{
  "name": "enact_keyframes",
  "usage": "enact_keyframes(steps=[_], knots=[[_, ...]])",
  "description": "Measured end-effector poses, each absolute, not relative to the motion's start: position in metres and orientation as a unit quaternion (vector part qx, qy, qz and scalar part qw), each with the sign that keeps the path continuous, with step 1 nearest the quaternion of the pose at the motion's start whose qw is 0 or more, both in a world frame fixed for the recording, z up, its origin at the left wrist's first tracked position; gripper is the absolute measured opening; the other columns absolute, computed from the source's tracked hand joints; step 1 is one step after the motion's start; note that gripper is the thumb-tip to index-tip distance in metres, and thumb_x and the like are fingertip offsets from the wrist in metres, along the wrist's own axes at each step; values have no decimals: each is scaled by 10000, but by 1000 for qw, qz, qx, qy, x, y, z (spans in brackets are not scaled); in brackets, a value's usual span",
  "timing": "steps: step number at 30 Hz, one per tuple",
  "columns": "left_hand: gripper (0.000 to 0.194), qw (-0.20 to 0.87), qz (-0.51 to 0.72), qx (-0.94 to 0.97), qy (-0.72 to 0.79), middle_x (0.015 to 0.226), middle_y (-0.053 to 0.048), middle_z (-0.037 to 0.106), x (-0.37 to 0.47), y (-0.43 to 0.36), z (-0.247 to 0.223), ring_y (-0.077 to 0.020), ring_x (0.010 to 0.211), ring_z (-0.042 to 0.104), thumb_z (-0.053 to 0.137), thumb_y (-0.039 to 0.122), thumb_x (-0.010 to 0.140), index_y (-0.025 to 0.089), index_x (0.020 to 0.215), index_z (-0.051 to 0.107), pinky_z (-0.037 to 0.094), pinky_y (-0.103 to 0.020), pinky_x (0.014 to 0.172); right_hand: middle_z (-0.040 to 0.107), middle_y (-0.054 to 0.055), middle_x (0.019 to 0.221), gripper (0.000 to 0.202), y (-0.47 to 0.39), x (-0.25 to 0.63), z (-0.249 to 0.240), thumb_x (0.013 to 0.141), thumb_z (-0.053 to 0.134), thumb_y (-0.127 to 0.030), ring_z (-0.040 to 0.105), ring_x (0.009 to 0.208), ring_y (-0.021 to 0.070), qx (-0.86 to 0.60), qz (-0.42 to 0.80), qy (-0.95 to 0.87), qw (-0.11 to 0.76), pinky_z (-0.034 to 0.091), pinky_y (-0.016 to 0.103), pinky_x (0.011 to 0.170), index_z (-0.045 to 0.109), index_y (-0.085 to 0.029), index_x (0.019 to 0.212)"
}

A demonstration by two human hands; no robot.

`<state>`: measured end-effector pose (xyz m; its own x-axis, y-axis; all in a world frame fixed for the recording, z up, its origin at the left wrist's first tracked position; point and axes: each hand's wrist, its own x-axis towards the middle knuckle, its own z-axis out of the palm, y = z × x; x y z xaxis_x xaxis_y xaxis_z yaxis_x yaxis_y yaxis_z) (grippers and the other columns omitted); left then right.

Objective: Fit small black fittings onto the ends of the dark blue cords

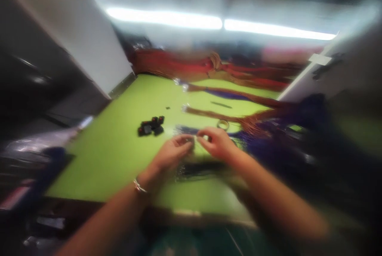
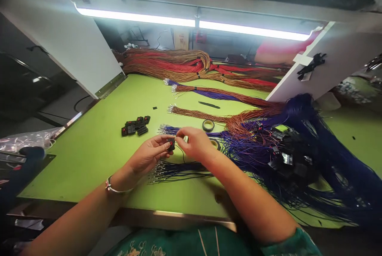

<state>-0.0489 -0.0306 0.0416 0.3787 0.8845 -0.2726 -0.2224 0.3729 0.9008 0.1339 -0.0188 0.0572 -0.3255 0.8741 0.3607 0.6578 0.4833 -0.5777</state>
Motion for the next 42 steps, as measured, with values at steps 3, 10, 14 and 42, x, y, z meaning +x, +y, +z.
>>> enact_keyframes(steps=[3, 10, 14, 42], knots=[[342, 714, 381, 436, 393, 757, -31, 617, -43, -32, 56, -119, 633, 600, 732, 283, 690, 135, 982, 633, 459, -247, 602, 669, 36, 805, 135, 11, 138, 80, 797, 537, -206, 547, 723, 126, -544, 143, -777, 281, 386, 237, 673, 663, -167, 771], [366, 731, 380, 434, 364, 747, -43, 625, -23, -29, 60, -138, 642, 609, 735, 291, 673, 132, 983, 624, 459, -267, 603, 669, 73, 757, 189, 92, 115, 66, 782, 505, -195, 538, 643, 149, -662, 114, -738, 61, 361, 255, 611, 684, -152, 824], [376, 731, 392, 405, 385, 760, -37, 617, -27, -25, 43, -124, 640, 607, 737, 309, 671, 135, 985, 626, 447, -246, 592, 671, 90, 824, 208, 112, 101, 48, 789, 514, -223, 561, 697, 159, -669, 103, -734, 62, 369, 248, 616, 676, -150, 895], [351, 714, 367, 445, 396, 737, -22, 601, -36, -25, 35, -116, 631, 591, 708, 326, 695, 153, 989, 627, 439, -228, 565, 664, 50, 763, 219, 115, 116, 41, 801, 547, -302, 509, 667, 125, -640, 109, -753, 106, 317, 226, 599, 696, -143, 831]])
